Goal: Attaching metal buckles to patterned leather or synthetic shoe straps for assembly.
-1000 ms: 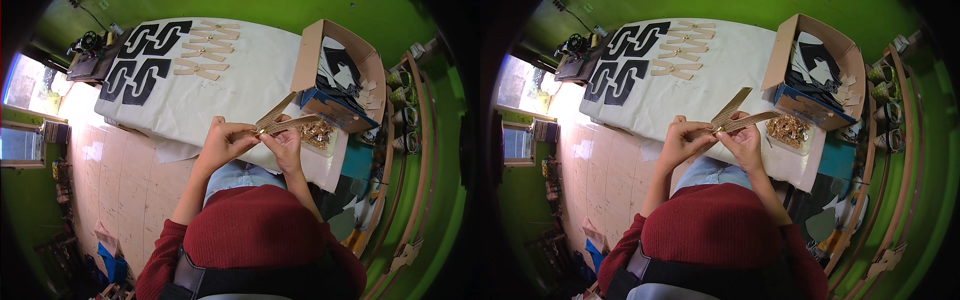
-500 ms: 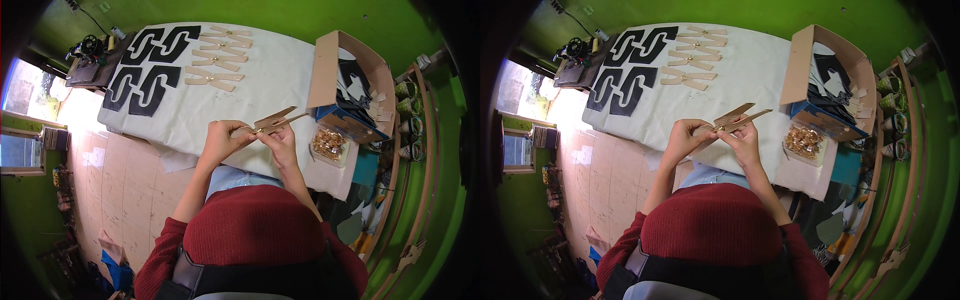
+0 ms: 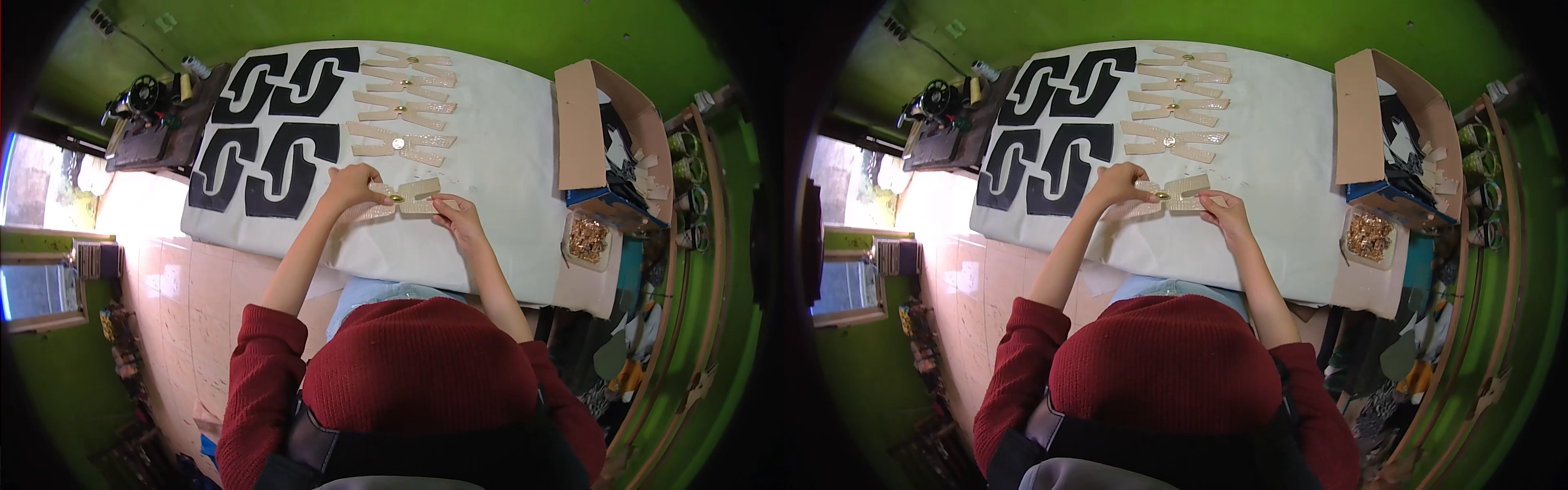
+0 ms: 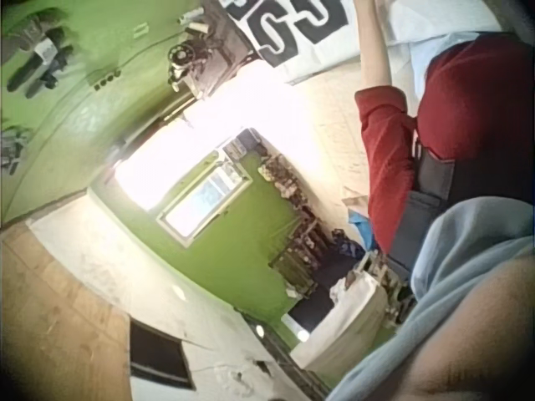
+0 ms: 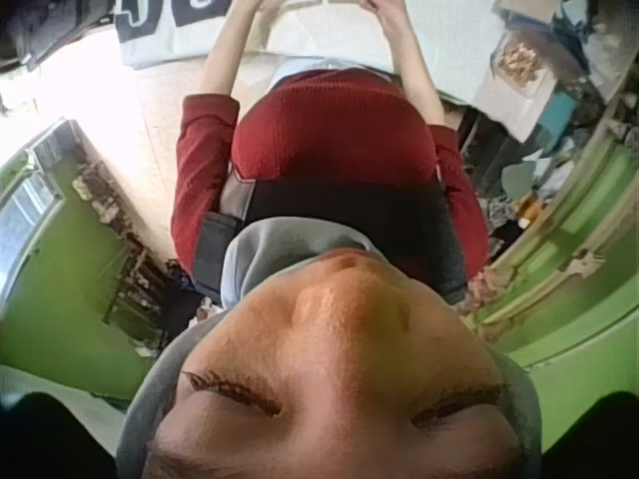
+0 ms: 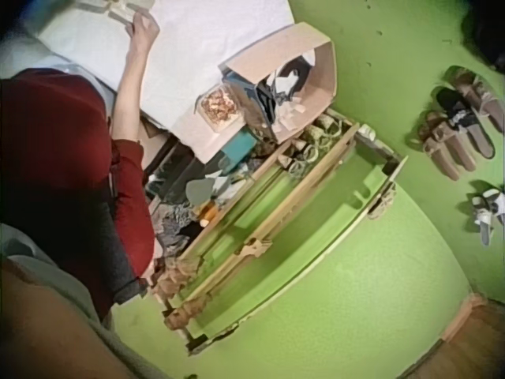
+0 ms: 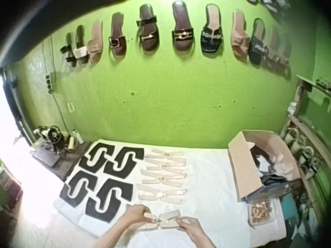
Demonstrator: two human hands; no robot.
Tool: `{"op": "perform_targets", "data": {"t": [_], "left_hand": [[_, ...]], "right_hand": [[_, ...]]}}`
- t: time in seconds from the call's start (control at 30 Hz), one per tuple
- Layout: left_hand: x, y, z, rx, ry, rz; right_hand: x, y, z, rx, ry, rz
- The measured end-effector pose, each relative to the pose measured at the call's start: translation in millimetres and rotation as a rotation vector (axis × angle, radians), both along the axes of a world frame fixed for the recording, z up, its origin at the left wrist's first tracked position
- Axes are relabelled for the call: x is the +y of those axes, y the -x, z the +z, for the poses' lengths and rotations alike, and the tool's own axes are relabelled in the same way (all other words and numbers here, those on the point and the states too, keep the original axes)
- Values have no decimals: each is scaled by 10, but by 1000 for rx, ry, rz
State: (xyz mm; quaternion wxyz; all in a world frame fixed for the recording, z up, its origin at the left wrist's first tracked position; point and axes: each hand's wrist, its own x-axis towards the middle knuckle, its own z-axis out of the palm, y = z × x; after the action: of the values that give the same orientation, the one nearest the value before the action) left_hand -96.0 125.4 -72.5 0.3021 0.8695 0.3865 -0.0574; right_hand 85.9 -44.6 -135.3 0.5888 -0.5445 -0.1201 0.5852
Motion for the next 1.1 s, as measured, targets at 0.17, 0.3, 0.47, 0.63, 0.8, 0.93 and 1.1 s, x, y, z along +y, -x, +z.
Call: {"op": "perform_targets", "data": {"t": [0.17, 0.3, 0.47, 0.63, 0.8, 0.93, 1.1], "left_hand": [[387, -179, -73, 5, -195, -63], [370, -241, -268, -16, -349, 18], [1, 7, -578, -306, -445, 143], [-210, 195, -590, -403, -414, 182], [-188, 353, -649, -380, -348, 130], [-180, 482, -686, -395, -237, 110], [-207, 544, -737, -385, -245, 111]], "right_hand": [[181, 244, -312, -350, -94, -214], [315, 415, -173, -722, 125, -194], [357, 410, -124, -1229, 84, -251], [378, 243, -138, -1095, 22, -178], [388, 158, -122, -1011, 66, -82], [326, 214, -145, -1058, 43, -57], [264, 352, -160, -1225, 37, -100]]}}
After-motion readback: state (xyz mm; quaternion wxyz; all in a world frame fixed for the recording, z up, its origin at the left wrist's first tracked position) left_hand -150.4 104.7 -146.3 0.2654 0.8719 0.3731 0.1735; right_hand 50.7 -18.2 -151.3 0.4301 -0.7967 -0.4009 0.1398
